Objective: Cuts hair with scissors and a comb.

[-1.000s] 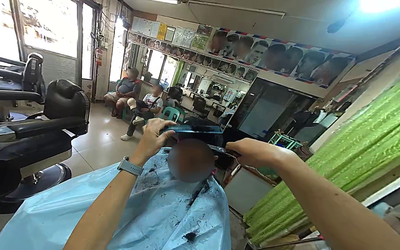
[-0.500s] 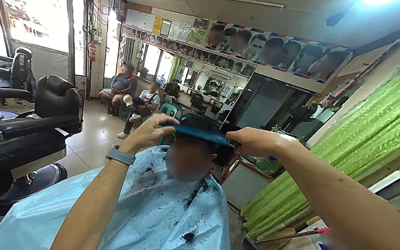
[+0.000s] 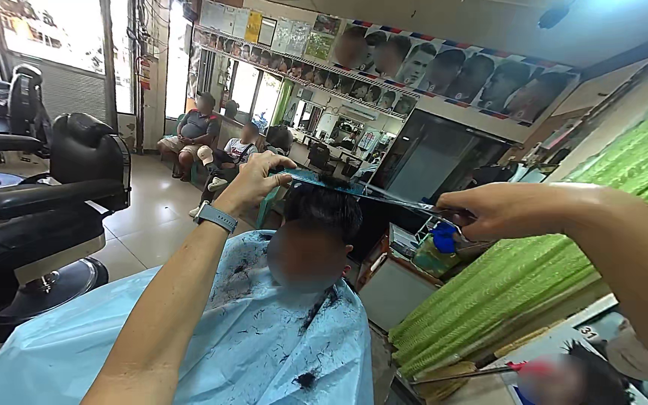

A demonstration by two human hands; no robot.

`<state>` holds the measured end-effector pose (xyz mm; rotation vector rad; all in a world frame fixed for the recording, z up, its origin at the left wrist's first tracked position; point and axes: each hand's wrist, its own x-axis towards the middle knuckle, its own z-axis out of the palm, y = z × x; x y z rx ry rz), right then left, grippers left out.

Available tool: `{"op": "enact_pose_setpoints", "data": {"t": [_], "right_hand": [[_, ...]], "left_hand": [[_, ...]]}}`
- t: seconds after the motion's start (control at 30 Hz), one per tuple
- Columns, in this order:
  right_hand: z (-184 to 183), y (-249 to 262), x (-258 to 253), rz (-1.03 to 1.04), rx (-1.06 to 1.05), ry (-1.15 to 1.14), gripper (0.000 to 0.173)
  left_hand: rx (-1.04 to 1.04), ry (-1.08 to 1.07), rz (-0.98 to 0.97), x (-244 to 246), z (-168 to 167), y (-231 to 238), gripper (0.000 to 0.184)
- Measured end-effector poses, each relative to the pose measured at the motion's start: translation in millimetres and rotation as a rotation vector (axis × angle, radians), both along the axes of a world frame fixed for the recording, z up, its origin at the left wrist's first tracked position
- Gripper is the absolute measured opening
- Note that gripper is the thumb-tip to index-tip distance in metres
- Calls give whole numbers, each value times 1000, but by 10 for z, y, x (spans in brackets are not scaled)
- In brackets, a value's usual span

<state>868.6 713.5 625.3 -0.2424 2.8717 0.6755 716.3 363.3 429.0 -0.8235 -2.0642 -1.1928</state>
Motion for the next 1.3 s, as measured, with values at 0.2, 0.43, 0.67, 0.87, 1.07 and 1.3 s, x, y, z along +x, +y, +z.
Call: {"op": "enact_pose_setpoints", "data": {"t": [0.2,0.43,0.67,0.87,1.07,1.3], "right_hand": [[2,-153,-214,17,-36,-11,21],[-102,-485,-457,130,6,-4,17],[-135,-556,-329,172,-246,-139,16],[-452,-437,-583,138,-148,-98,12],[-403,-408,-590,176,-185,-134,14],[-345,-151,-631,186,-162,-87,14]], "left_hand": [[-8,8,-44,25,67,-3,29],[-4,-7,-109,48,98,-5,28],[-220,-246,-316,301,230,-114,21],[-129,-97,-136,225,215,-104,22],[-134,-156,-11,65,248,-95,25],[-157,-327,-256,84,324,-28,20]]}}
